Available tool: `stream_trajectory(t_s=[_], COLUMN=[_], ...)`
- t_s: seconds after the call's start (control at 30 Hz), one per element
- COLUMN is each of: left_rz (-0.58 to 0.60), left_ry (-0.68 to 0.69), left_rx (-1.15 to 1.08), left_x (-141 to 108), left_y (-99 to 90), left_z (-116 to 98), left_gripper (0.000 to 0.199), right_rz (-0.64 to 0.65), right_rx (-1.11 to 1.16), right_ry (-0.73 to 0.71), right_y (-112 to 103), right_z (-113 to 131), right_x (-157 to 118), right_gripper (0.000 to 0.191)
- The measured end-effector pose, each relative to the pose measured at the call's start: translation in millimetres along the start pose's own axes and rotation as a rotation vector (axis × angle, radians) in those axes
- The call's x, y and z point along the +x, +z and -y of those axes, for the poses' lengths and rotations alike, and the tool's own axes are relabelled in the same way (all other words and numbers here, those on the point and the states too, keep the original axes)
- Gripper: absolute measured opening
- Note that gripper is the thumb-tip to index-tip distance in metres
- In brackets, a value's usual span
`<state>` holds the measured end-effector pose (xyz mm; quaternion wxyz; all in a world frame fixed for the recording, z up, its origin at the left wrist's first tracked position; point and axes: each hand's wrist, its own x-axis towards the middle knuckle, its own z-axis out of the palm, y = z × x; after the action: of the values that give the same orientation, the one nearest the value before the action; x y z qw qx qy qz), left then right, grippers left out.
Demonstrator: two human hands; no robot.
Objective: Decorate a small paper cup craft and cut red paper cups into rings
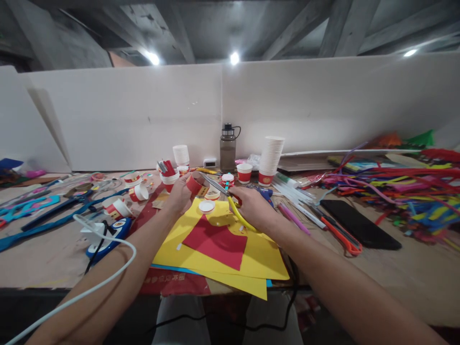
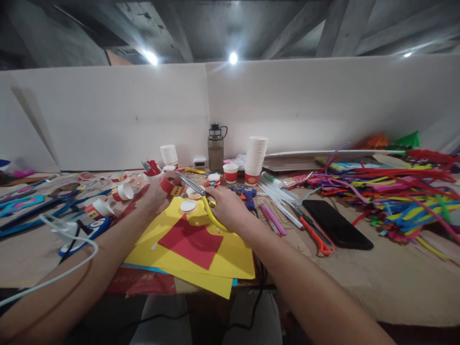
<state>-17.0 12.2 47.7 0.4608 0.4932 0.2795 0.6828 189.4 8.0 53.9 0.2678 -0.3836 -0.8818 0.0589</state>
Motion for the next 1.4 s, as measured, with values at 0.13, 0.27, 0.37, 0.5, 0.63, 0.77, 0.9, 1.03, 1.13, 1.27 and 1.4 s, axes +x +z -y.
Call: stream_trajectory(t_s=[0.13,0.27,0.37,0.5,0.63,0.77,0.9,1.03,1.13,1.27,1.4], left_rz=[-0.003,-0.019,-0.082,-0.085,-0.04,-0.006,0.002,-0.045,-0.078,-0.11,-0.094], left_ry=[-0.014,-0.065,0.002,0.08,0.03,0.006,0.01,0.016,-0.004,-0.048,-0.041], left_rx=[-0.007,0.04,0.079,0.066,0.052,0.03,0.02,-0.012,-0.032,-0.089,-0.015], left_x=[2,3,4,5,3,1,2,5,6,7,6], left_y=[-0.7,-5.6,-8.1,-7.8,-4.9,-3.5,-6.0,-9.4,-10.8,-10.5,-9.7], left_z=[1,2,-1,-4,-2,-1,0,3,6,6,1], left_gripper=[0.024,0.027,0.028,0.021,0.021,0.019,0.016,0.021,0.021,0.023,0.022], right_rz=[-0.021,-0.018,-0.008,-0.005,-0.017,-0.008,0.0,-0.01,-0.021,-0.028,-0.022], right_rx=[0.006,-0.004,-0.006,0.002,-0.027,-0.038,-0.033,-0.004,0.015,0.009,0.008], right_ry=[-0.023,-0.011,0.003,-0.01,-0.015,-0.01,0.016,-0.001,-0.027,-0.026,-0.022], right_y=[0,-1,-1,2,5,4,1,-1,0,1,0], right_z=[1,1,1,-1,-5,-4,0,2,2,1,0], right_x=[-1,-2,-2,-1,-1,-1,-1,-2,-2,-1,-1], right_gripper=[0.027,0.024,0.023,0.026,0.033,0.031,0.028,0.024,0.024,0.023,0.023])
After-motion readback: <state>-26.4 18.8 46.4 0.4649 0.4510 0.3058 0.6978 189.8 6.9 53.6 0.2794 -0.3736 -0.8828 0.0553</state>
